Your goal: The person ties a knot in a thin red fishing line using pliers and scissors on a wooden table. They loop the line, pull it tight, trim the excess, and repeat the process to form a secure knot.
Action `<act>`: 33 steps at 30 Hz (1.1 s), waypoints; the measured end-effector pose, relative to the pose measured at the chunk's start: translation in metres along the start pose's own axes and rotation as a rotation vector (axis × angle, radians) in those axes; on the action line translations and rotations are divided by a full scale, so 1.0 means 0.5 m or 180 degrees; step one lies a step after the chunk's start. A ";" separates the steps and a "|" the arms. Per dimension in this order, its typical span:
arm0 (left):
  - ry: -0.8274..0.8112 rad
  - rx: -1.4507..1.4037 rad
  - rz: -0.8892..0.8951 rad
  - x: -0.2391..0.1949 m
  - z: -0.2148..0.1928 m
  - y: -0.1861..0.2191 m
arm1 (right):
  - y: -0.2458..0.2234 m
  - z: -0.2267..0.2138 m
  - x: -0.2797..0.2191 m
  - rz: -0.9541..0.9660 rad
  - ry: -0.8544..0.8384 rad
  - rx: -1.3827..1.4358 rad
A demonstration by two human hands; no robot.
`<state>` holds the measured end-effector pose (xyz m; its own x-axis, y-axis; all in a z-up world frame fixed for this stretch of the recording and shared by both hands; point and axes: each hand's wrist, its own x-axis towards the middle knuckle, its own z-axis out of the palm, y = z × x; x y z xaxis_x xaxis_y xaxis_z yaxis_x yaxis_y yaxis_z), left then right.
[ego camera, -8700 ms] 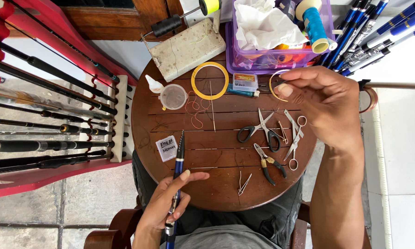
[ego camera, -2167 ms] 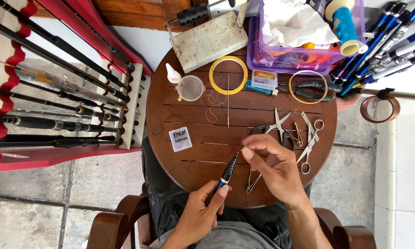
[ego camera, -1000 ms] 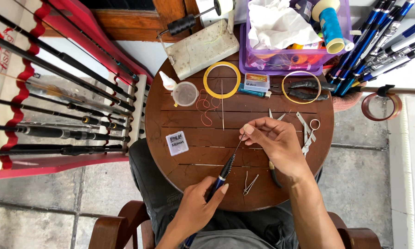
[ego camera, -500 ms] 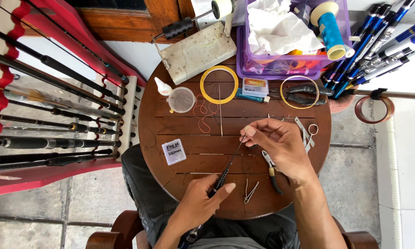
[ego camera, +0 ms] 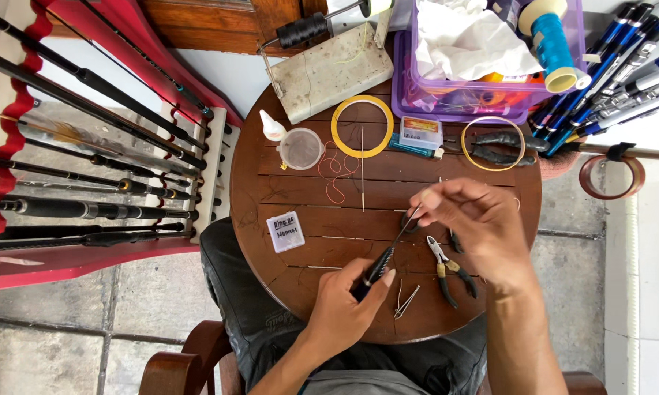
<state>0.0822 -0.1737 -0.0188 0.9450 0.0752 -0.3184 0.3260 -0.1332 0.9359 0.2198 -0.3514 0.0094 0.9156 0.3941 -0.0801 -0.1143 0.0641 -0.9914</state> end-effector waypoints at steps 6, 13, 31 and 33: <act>0.0388 -0.0027 -0.0138 0.007 0.001 -0.031 | -0.008 0.042 0.014 0.0295 0.0071 -0.0161; 0.0369 -0.0268 -0.0097 0.023 0.005 0.013 | -0.039 0.046 0.034 -0.0068 0.0051 -0.0243; 0.0612 0.0051 0.0335 0.024 -0.019 0.028 | -0.056 0.075 -0.012 0.0236 -0.0069 -0.0002; 0.0616 -0.0359 0.1009 0.032 -0.013 0.060 | -0.063 0.073 -0.022 -0.0170 -0.0310 0.0043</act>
<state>0.1069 -0.1701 0.0050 0.9721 0.2342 0.0136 0.0031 -0.0710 0.9975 0.1991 -0.3244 0.0455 0.8788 0.4770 -0.0161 -0.0722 0.0995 -0.9924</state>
